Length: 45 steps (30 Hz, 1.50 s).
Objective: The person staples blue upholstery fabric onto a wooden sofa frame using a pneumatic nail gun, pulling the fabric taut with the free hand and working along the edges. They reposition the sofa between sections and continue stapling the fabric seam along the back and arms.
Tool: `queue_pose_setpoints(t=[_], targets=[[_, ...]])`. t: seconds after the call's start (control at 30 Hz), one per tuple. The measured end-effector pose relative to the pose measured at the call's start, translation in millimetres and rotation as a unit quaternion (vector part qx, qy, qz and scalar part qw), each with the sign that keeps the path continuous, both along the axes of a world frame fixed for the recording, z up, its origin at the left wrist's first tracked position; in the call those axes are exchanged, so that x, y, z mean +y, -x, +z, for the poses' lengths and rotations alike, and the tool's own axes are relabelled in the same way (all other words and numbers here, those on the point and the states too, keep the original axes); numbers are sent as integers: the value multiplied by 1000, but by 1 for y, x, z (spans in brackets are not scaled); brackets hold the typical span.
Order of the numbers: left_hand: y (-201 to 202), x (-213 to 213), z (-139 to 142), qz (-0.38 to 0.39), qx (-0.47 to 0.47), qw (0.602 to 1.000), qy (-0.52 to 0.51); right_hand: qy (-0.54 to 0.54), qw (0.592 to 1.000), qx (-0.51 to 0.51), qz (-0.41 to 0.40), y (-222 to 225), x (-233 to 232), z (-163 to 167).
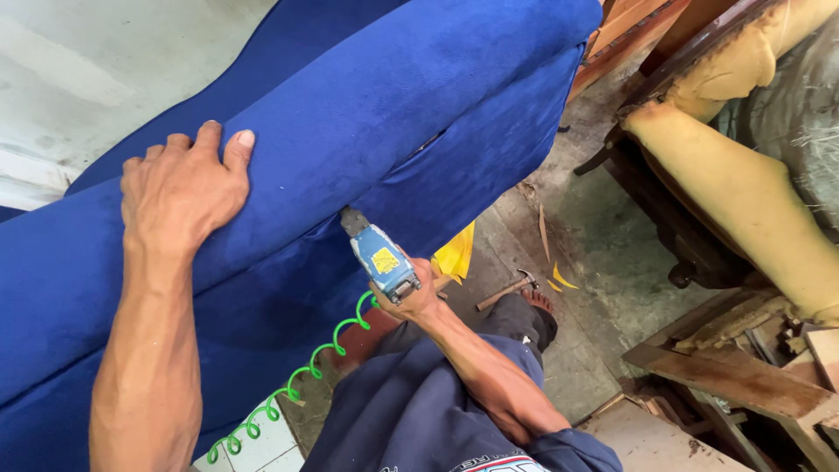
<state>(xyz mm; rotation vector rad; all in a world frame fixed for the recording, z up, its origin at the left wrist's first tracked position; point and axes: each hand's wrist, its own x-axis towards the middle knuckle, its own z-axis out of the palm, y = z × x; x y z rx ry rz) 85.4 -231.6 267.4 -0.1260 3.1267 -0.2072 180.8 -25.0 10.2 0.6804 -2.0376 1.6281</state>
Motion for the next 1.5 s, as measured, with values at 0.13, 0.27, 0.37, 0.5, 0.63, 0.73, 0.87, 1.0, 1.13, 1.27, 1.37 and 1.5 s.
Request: queue_pose_setpoints(t=[0.13,0.27,0.37,0.5,0.63,0.73,0.87,1.0,1.13,1.27,1.37,1.5], targets=[[1,-3,-4,-10,11,1000,3,16,999,-28,9,-3,-4,3],[-1,-3,-7,-23,41,999,15,61,994,-89,8,-9,-7,3],[-5,-2,-8,-25,40,999,17,65,976,-205,29,-12,-9,2],[-5,-1,-8,-45,65,997,7,8,999,-49,-3,-12,-11,2],[-3,-2,-11,-41,65,997,20,5,1000,-24,15,-12,-14,3],[-3,-3,-13,-41,75,996,26,50,994,-86,35,-13,-14,4],[-6,-3,-15,-47,85,995,29,33,999,-40,15,-16,-14,4],[-8,-1,-14,-55,94,994,24,25,998,-58,28,-22,-17,6],[-10,2,-12,-55,96,993,28,-50,996,-62,-27,-28,-25,12],[-9,2,-13,-53,107,992,27,-13,999,-2,-34,-25,-28,16],[-8,1,-14,-46,105,993,24,-36,998,-13,-57,-22,-30,16],[-8,1,-15,-46,117,992,16,-50,997,15,-51,-23,-33,12]])
